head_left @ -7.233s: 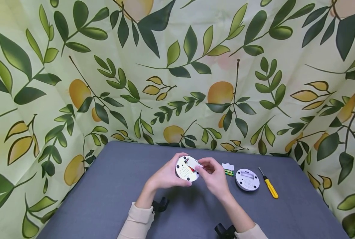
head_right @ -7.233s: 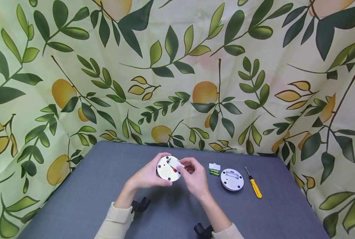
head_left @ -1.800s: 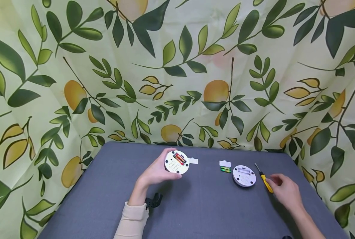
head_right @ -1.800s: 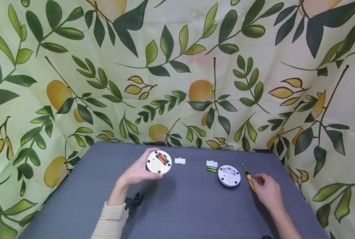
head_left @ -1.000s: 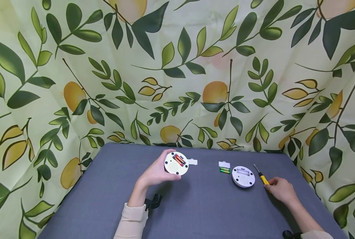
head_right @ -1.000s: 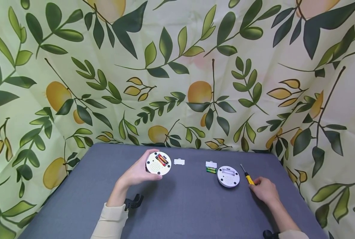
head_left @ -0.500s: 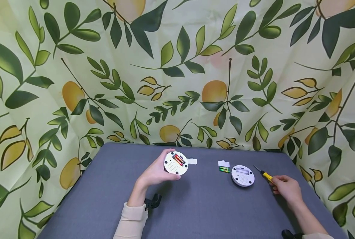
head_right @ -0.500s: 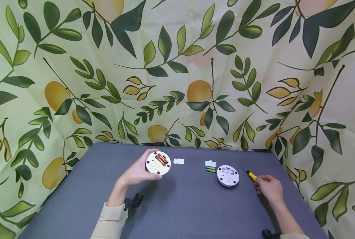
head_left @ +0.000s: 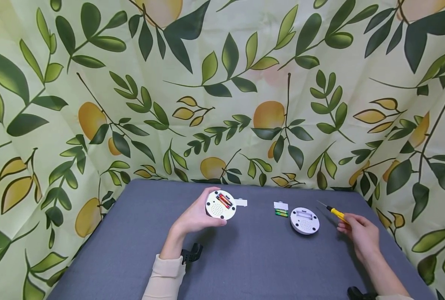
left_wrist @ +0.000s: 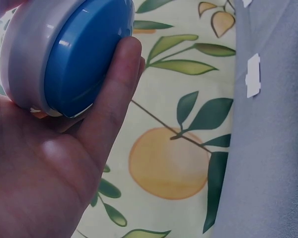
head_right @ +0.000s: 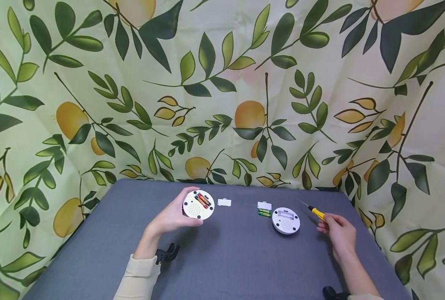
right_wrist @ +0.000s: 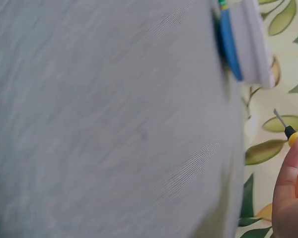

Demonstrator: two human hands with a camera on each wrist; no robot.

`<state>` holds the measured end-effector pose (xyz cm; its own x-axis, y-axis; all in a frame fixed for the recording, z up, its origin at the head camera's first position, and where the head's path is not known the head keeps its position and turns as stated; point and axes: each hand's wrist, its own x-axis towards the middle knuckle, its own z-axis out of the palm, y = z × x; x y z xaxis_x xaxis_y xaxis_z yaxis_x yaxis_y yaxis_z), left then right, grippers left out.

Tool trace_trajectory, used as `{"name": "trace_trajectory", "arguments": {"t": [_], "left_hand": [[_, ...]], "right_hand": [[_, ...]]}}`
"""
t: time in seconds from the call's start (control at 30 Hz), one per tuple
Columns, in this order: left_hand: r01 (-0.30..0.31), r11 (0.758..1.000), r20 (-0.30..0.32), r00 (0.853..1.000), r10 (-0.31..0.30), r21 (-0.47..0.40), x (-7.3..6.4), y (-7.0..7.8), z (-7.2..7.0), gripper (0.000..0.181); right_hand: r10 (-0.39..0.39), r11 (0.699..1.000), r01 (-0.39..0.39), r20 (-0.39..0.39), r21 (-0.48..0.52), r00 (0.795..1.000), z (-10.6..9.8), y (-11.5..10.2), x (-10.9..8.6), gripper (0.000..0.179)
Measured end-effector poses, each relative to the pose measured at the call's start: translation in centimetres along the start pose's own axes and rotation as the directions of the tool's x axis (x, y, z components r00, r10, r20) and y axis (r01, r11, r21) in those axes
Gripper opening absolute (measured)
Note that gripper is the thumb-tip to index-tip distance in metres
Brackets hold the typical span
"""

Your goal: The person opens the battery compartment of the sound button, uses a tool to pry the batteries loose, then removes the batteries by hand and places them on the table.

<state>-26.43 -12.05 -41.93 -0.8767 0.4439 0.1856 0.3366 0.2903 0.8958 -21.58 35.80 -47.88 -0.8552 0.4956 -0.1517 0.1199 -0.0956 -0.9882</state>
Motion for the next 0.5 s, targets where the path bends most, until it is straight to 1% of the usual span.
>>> {"name": "trace_trajectory", "arguments": {"t": [0.1,0.27,0.37,0.5], "left_hand": [[-0.001,1.000,-0.002,1.000,0.001,0.005,0.0,0.0,0.0,0.092],[-0.005,1.000,0.000,1.000,0.005,0.004,0.1,-0.1,0.0,0.092],[-0.009,1.000,0.002,1.000,0.009,-0.003,0.1,-0.2,0.0,0.093],[-0.009,1.000,0.007,1.000,0.009,-0.009,0.1,-0.2,0.0,0.092]], "right_hand": [[-0.022,0.998,0.020,0.019,0.063,1.000,0.3,-0.7,-0.5,0.015],[-0.091,0.989,0.082,0.068,0.127,0.994,1.3,-1.7,-1.7,0.013],[-0.154,0.978,0.138,0.095,0.155,0.983,2.2,-2.1,-2.3,0.014],[-0.228,0.957,0.197,0.137,0.212,0.964,3.2,-2.6,-3.1,0.016]]}}
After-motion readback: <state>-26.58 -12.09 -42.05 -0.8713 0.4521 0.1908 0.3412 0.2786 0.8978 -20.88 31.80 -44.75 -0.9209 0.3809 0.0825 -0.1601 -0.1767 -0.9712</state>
